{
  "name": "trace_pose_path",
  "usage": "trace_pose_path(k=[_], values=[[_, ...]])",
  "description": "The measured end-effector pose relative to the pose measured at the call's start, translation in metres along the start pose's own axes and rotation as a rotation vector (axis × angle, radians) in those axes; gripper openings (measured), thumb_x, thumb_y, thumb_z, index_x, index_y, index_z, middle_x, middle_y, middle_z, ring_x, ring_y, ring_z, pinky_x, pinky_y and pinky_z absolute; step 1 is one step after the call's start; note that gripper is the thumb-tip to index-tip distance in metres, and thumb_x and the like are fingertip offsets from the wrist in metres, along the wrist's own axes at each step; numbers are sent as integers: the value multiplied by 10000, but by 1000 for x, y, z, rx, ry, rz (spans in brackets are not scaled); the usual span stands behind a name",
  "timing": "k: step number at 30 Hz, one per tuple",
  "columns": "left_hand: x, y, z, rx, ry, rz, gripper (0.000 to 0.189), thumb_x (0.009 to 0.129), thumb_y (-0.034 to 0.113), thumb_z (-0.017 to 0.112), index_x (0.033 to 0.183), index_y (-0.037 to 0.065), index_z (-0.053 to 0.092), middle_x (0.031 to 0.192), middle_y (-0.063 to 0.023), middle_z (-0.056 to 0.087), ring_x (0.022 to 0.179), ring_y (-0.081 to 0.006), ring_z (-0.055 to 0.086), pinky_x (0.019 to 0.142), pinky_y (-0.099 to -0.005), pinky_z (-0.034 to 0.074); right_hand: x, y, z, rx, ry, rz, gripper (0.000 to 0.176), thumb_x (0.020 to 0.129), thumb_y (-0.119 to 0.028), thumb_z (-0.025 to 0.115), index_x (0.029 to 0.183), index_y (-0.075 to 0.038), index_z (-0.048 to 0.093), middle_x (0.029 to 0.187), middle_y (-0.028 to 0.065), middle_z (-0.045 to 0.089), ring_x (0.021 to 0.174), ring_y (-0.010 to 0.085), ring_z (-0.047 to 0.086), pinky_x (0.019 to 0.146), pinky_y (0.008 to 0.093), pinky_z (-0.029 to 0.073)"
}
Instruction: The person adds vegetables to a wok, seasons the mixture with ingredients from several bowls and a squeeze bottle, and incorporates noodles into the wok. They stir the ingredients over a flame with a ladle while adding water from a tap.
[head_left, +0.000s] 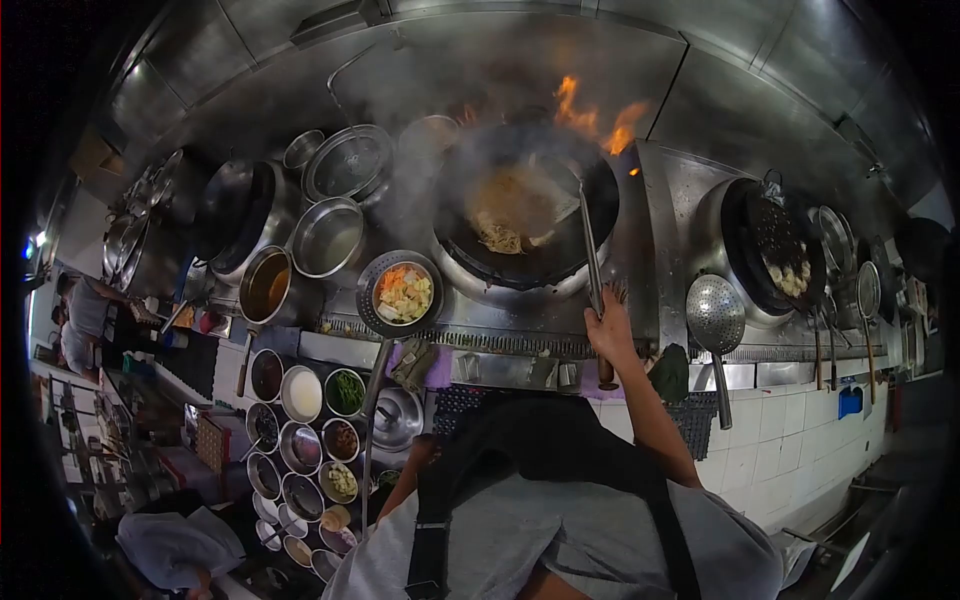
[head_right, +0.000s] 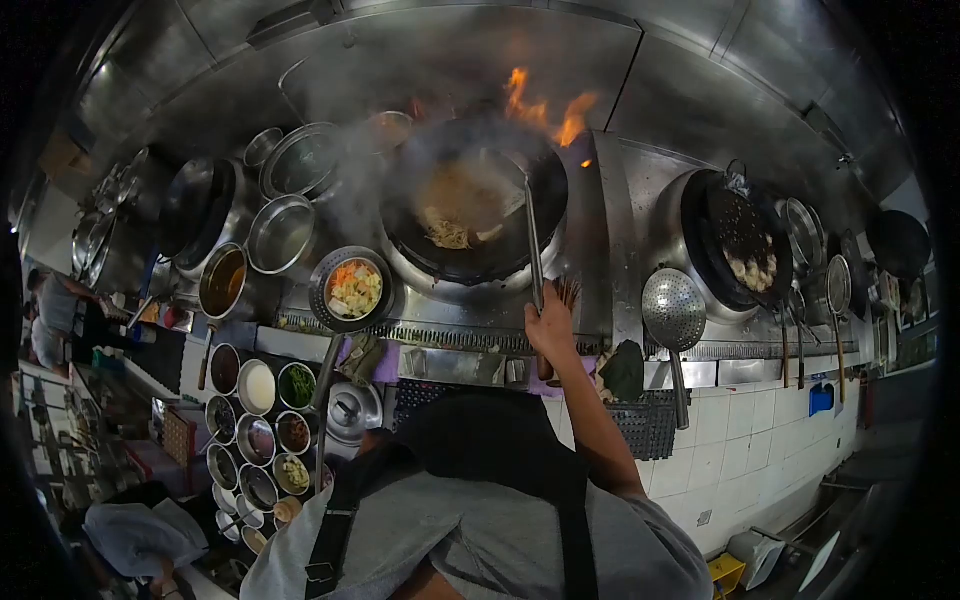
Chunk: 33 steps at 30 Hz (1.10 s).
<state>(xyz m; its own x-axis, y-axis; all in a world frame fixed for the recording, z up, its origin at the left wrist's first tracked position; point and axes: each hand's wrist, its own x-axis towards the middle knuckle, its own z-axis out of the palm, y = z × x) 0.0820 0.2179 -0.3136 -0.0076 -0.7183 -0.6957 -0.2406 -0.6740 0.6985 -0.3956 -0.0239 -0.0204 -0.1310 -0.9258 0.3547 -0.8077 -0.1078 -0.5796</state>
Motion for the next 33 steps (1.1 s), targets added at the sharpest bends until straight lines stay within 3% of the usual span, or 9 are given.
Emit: trace_pose_path(k=[6, 11, 17, 19, 20, 22, 25, 29, 33], values=[[16, -23, 5, -282, 10, -98, 236, 902, 259, 616, 941, 27, 626, 807, -108, 658, 619, -238, 663, 485, -355, 497, 38, -38, -37, 427, -680, 569, 543, 868, -75, 633, 1366, 60, 462, 993, 221, 651, 962, 312, 643, 890, 387, 476], [-21, 28, -6, 46, -27, 251, 247, 956, 241, 562, 1022, 9, 617, 809, -117, 665, 547, -222, 653, 443, -345, 505, 1, -46, -49, 310, -437, 60, 555, 861, -54, 615, 1382, 48, 453, 1001, 237, 651, 926, 321, 656, 853, 384, 490], [4, 5, -2, -244, 55, -229, 211, 959, 218, 548, 1003, 20, 604, 714, -111, 631, 535, -208, 642, 424, -320, 482, 13, -46, -8, 156, -523, 111, 594, 865, -69, 600, 1420, 40, 417, 1052, 328, 638, 1000, 472, 627, 879, 457, 497], [16, -13, -11, 257, -99, 497, 197, 957, 221, 548, 963, 34, 609, 692, -94, 616, 515, -199, 619, 421, -302, 465, 17, -59, -3, 75, -531, 196, 602, 867, -76, 598, 1426, 42, 407, 1046, 336, 636, 1002, 490, 616, 878, 477, 498], [18, -9, -8, 256, -99, 503, 197, 957, 221, 548, 963, 34, 609, 692, -94, 616, 515, -199, 619, 421, -302, 465, 17, -68, -9, 22, -563, 217, 606, 874, -82, 593, 1432, 47, 394, 1037, 337, 637, 983, 490, 621, 875, 486, 499], [14, 2, -5, -279, -28, -144, 179, 953, 217, 543, 959, 56, 621, 730, -78, 623, 536, -188, 612, 452, -308, 474, 16, -77, -19, -25, -591, 239, 610, 881, -88, 589, 1438, 53, 382, 1027, 338, 639, 965, 491, 626, 872, 495, 500], [-16, 44, -5, 147, -59, 317, 166, 947, 207, 538, 951, 61, 617, 745, -66, 617, 545, -175, 604, 456, -308, 471, 15, -62, -27, 75, -582, 103, 609, 886, -105, 598, 1432, 66, 388, 1037, 339, 640, 979, 479, 630, 874, 479, 503], [4, 22, -10, 472, -223, 297, 171, 940, 200, 538, 971, 55, 623, 744, -57, 615, 546, -169, 601, 467, -314, 476, 36, -58, -31, 157, -469, 77, 595, 855, -137, 642, 1389, 54, 460, 1040, 334, 640, 997, 464, 639, 877, 445, 507], [-14, 40, -5, 158, -18, 55, 222, 893, 228, 594, 1052, 78, 633, 766, -70, 634, 592, -188, 619, 490, -338, 484, 4, -42, -101, 5, -427, 45, 639, 844, -129, 635, 1435, 2, 430, 1004, 309, 657, 930, 454, 653, 852, 474, 508]])
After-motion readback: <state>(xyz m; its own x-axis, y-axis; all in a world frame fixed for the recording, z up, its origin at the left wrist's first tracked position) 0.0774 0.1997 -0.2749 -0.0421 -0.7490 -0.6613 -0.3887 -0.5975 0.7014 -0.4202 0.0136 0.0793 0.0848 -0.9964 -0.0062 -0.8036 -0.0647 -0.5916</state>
